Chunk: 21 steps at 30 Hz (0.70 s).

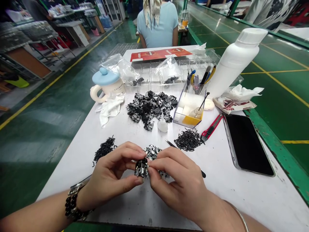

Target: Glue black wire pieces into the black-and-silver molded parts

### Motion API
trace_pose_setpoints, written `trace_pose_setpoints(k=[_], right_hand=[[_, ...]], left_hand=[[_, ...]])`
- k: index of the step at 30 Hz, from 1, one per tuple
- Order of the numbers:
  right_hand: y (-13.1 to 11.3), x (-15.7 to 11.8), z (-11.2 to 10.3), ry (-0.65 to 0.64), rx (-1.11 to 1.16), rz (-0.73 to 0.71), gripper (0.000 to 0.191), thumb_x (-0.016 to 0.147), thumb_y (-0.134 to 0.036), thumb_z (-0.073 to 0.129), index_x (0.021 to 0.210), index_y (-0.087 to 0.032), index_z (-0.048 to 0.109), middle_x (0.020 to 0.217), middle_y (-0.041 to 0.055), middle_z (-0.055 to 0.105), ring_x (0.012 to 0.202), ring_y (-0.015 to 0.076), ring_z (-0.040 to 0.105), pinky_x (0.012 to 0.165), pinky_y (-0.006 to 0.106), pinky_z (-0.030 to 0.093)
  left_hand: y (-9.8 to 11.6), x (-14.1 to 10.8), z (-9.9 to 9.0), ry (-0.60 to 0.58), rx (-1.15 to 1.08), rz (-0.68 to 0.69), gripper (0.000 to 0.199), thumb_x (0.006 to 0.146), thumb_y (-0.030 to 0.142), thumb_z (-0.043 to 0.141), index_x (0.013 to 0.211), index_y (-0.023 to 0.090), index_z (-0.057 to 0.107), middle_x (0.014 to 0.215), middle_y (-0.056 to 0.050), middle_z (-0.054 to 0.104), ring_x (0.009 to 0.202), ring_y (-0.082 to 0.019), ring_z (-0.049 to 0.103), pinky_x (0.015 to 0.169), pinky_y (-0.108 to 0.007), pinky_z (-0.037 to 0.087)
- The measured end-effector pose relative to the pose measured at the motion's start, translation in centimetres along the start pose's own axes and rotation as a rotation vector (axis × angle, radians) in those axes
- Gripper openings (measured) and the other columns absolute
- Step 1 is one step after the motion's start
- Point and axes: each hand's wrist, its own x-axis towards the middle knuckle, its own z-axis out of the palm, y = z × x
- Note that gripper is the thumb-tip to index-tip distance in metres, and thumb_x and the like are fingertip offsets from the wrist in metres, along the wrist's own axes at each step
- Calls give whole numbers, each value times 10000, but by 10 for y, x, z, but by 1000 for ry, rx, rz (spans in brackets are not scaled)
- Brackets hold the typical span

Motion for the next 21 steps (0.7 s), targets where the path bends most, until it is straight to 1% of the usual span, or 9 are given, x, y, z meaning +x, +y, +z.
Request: trace_pose_setpoints(k=[3,9,13,16,21], right_hand=[[-2,0,0,15,-11,-31,163,744,-13,580,836,-139,626,731,38,570,668,92,552,539,206,487],[-1,-1,-2,-42,-48,-71,211,751,-23,582,905,-166,603,747,33,575,677,107,545,562,236,499],[2,-4,-3,-62,-109,-134,237,749,-24,579,937,-169,573,760,40,580,700,126,533,583,261,494],[5,-6,-3,-94,-138,-186,255,742,-27,588,956,-160,551,789,51,578,725,134,514,601,278,482],[7,-8,-2,-117,-155,-212,258,732,-23,595,945,-155,534,779,55,565,713,142,485,584,291,449]], left_hand=[[0,-1,0,-10,22,22,424,683,42,723,1055,226,634,1008,-55,539,890,-152,597,733,-224,571],[1,0,0,-7,125,82,427,674,58,735,1057,217,631,996,-65,557,889,-165,597,719,-234,568],[1,0,1,4,195,137,436,659,67,749,1054,212,635,974,-69,576,879,-169,598,709,-232,563],[1,0,1,8,216,149,443,657,70,751,1059,215,635,969,-68,580,872,-167,596,705,-231,561],[1,0,1,2,242,170,447,655,67,750,1060,219,634,963,-64,582,864,-165,597,694,-227,564]])
